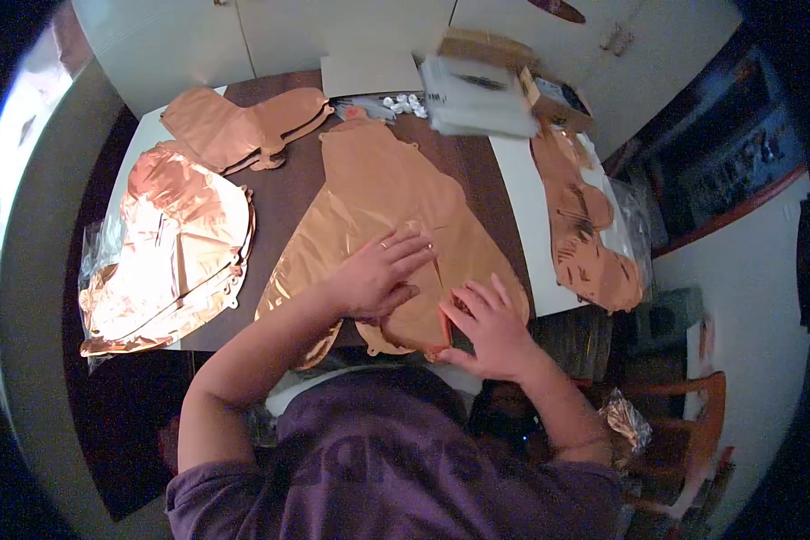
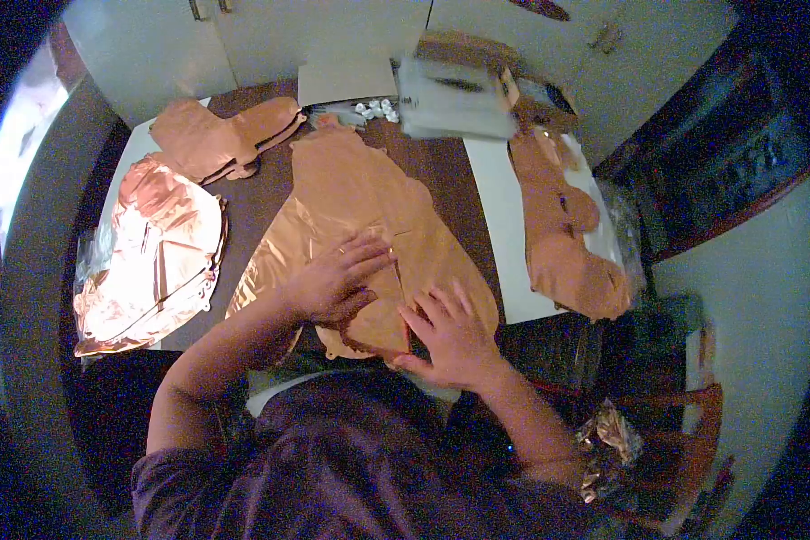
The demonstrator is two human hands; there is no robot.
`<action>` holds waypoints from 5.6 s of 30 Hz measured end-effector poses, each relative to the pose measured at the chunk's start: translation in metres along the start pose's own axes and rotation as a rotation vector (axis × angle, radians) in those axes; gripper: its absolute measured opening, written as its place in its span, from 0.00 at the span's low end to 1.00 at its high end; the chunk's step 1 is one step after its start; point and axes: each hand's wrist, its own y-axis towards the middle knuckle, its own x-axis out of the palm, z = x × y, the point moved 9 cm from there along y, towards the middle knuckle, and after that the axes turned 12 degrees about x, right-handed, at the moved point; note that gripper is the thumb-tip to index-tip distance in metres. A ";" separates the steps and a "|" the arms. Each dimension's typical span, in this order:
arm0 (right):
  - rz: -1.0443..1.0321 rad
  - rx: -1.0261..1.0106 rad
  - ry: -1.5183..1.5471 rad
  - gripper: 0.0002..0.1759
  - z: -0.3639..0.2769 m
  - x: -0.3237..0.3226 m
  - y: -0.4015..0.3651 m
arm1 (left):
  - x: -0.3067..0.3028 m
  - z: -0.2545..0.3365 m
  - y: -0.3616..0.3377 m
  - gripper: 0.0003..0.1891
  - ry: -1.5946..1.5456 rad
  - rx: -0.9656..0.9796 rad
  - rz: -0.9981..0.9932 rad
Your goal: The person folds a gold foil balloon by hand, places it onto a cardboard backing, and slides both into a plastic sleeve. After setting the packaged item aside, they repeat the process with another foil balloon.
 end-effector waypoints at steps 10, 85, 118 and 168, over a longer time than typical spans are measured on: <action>0.336 0.430 0.423 0.23 0.125 -0.017 0.135 | -0.021 -0.012 -0.042 0.44 0.304 -0.413 0.022; 0.101 -0.054 0.039 0.32 0.052 0.016 0.147 | -0.076 -0.003 -0.085 0.31 0.340 -0.458 0.072; -0.159 0.762 0.288 0.26 0.133 0.001 0.002 | -0.023 -0.026 -0.026 0.50 0.271 -0.176 -0.022; 0.074 0.118 0.086 0.42 0.011 0.025 0.100 | -0.032 -0.041 -0.037 0.31 0.162 -0.144 0.003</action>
